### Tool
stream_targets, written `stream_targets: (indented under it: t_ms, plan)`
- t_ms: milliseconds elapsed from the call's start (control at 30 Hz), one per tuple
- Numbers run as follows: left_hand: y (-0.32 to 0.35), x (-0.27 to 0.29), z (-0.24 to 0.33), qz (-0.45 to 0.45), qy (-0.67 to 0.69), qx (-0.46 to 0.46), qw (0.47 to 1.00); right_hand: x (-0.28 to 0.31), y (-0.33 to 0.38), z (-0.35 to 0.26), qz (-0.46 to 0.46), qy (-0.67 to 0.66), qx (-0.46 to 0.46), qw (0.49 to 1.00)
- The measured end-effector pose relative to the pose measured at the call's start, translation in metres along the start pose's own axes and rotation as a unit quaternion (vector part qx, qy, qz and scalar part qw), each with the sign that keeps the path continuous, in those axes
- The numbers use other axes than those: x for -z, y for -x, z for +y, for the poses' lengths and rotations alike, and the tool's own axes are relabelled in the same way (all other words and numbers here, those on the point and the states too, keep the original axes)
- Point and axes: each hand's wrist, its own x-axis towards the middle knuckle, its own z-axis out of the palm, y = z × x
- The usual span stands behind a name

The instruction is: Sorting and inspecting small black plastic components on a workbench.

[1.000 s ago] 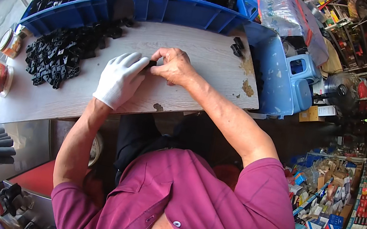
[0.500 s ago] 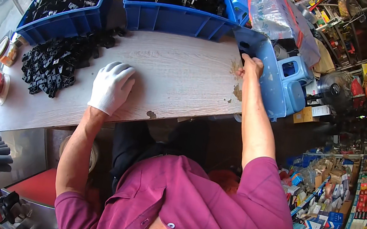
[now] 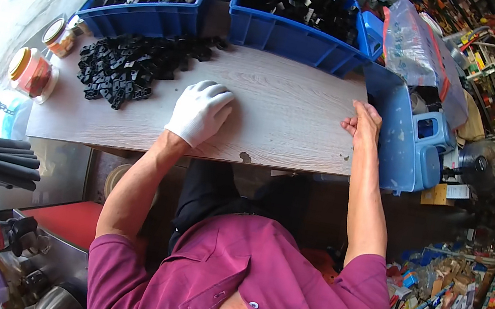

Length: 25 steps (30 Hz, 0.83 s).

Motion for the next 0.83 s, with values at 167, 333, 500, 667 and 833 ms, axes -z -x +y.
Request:
stream_targets:
  t_ms: [167, 333, 500, 667, 833]
  plan:
    - [-0.013, 0.005, -0.002, 0.002, -0.018, 0.004, 1.0, -0.013, 0.011, 0.01, -0.025, -0.004, 0.014, 1.0]
    - [-0.06, 0.001, -0.029, 0.071, -0.145, -0.006, 0.987, -0.019, 0.017, 0.016, -0.001, -0.014, 0.04, 0.999]
    - [-0.075, -0.023, -0.063, -0.009, -0.216, 0.088, 0.972, -0.028, 0.017, 0.018, 0.007, -0.02, 0.051, 0.998]
    - [-0.065, -0.025, -0.062, 0.023, -0.229, 0.084, 0.97, -0.026, 0.02, 0.017, 0.032, -0.005, 0.061, 0.998]
    - [-0.044, -0.013, -0.066, 0.041, -0.251, 0.07, 0.965, -0.024, 0.009, 0.026, 0.023, -0.014, 0.068, 0.997]
